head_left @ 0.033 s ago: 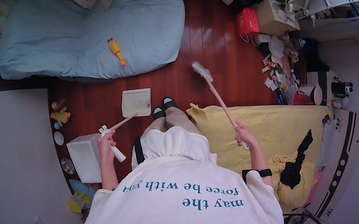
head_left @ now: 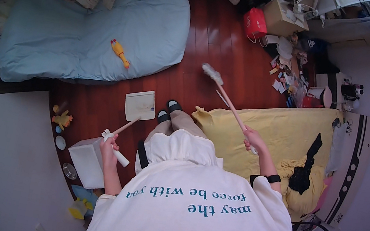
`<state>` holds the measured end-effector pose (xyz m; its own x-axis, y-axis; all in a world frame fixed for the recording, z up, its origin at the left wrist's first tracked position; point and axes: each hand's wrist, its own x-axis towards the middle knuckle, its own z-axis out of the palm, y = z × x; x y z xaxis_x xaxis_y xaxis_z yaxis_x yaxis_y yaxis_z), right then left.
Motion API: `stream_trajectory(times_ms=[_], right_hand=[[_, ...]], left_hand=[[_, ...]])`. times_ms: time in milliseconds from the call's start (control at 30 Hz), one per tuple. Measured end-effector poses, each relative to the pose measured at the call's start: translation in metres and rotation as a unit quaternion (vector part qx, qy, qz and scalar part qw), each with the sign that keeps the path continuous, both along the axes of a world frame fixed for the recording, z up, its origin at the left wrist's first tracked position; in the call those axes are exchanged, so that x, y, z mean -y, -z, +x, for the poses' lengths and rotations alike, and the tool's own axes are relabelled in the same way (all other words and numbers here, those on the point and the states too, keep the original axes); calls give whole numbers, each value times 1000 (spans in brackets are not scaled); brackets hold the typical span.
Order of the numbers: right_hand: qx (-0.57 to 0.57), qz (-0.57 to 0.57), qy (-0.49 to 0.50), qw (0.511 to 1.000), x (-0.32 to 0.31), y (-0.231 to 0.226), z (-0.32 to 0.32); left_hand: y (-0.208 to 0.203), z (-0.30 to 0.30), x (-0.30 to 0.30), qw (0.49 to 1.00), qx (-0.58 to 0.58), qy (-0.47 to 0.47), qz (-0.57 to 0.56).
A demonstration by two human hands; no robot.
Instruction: The person sweeps a cluttered bedroom floor using a broom and dustpan, gathering debris into the dustpan. They then pick up a plastic bag and wipe the floor with a tissue.
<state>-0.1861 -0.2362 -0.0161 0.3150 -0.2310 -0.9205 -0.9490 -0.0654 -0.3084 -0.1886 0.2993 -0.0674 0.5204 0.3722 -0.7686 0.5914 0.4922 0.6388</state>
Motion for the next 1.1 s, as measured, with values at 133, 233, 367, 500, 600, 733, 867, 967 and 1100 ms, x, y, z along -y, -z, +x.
stream_trajectory(times_ms=[133,233,367,500,600,733,867,967,1100], right_hand=[[-5,18,149,989,39,20,-3],[-34,40,263,963,68,47,2],[-16,94,375,922,76,85,11],[4,160,402,901,42,107,20],[-46,209,371,904,-2,102,25],[-74,239,332,909,-46,73,20],[-109,298,364,876,-62,50,21],[-111,363,414,827,-46,29,23],[-76,359,401,840,-10,3,31]], left_hand=[[5,-2,-2,1000,-1,-1,10],[4,-5,-5,1000,2,-1,16],[1,-11,-11,1000,-6,3,24],[2,-15,-14,1000,-2,-3,18],[6,-15,-16,1000,-3,-1,15],[15,-14,-10,1000,2,14,12],[26,-8,-4,999,6,37,5],[31,-7,0,999,-3,33,-4],[28,-10,2,1000,-5,21,-3]])
